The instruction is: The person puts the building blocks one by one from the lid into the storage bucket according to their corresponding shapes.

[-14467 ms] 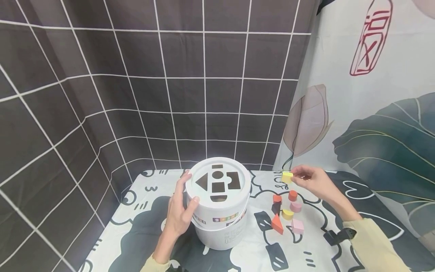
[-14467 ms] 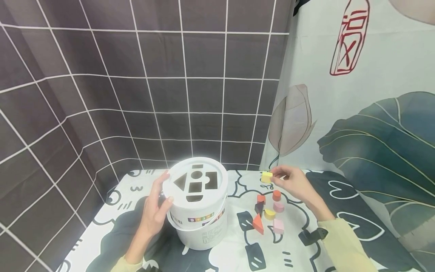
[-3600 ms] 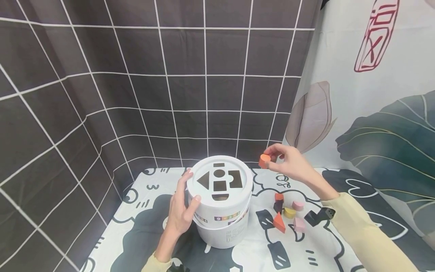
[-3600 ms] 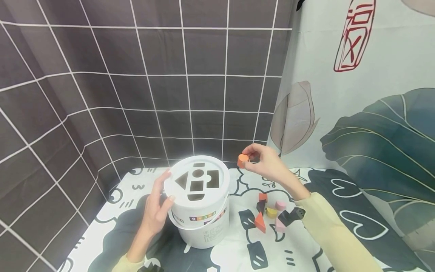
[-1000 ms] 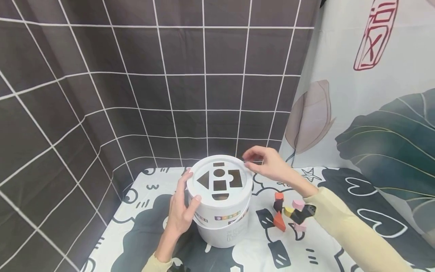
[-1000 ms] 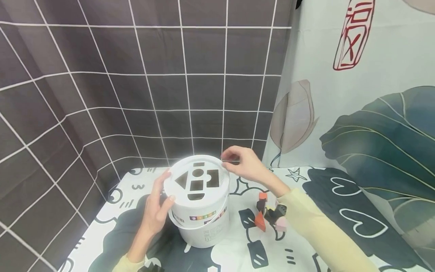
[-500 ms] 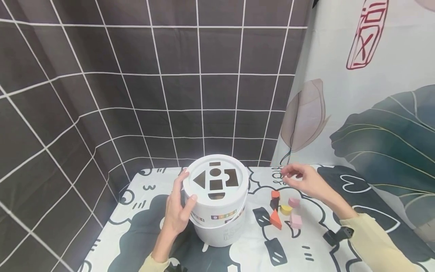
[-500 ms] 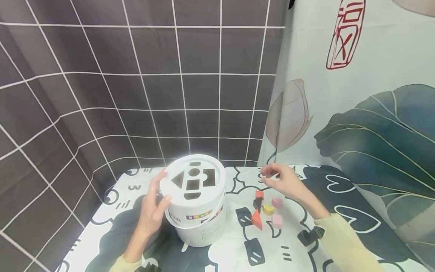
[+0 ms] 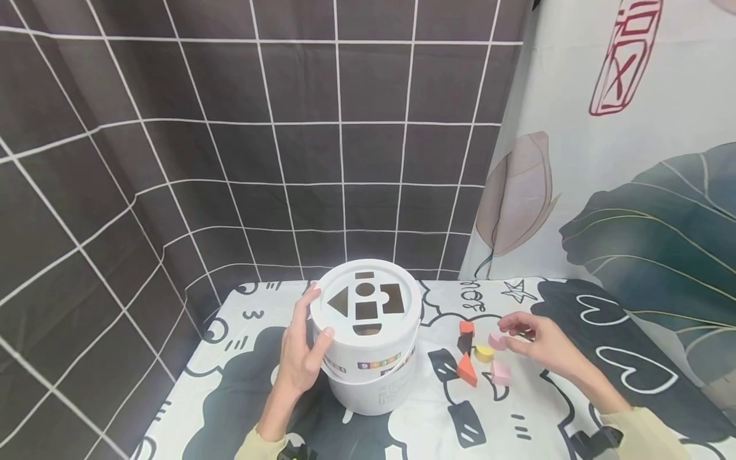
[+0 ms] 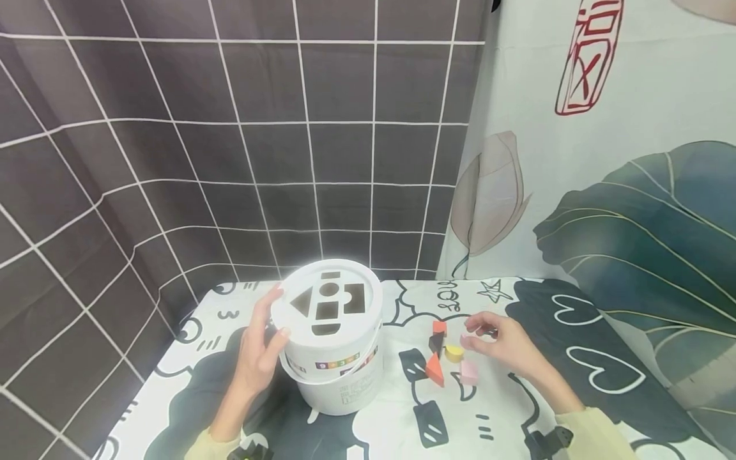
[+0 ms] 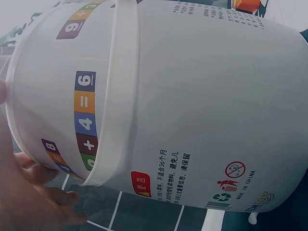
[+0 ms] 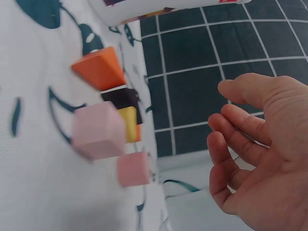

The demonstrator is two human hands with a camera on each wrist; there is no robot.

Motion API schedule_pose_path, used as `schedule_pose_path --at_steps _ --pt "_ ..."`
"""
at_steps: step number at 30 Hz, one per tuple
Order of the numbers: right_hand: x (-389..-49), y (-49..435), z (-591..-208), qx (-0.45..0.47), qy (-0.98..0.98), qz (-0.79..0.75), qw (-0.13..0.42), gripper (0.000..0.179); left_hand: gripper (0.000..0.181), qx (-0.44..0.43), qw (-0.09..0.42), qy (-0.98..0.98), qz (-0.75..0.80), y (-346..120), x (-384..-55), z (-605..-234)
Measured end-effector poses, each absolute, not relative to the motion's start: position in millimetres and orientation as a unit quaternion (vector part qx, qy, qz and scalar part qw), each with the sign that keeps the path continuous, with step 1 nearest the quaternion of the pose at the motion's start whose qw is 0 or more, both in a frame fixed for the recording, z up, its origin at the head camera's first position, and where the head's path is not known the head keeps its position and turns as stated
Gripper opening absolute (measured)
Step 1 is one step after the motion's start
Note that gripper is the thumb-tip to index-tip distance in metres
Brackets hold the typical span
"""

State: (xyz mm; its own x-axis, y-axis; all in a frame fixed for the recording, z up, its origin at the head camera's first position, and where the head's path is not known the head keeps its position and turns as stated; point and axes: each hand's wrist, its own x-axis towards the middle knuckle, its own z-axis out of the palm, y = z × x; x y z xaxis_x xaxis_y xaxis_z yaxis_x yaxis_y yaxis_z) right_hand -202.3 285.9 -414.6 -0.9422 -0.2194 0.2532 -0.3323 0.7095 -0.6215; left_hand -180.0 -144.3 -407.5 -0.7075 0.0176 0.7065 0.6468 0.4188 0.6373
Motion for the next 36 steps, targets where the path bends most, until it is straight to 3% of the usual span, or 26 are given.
schedule_pose_path --at_steps 15,36 --pt "-177 295 -462 0.145 -0.914 0.372 0.078 0.028 0.064 -0.214 0.32 -0.779 -0.494 -144 -179 -408" --pt "-172 297 -480 0.099 -0.93 0.348 0.07 0.037 0.063 -0.214 0.322 -0.778 -0.495 -144 -179 -407"
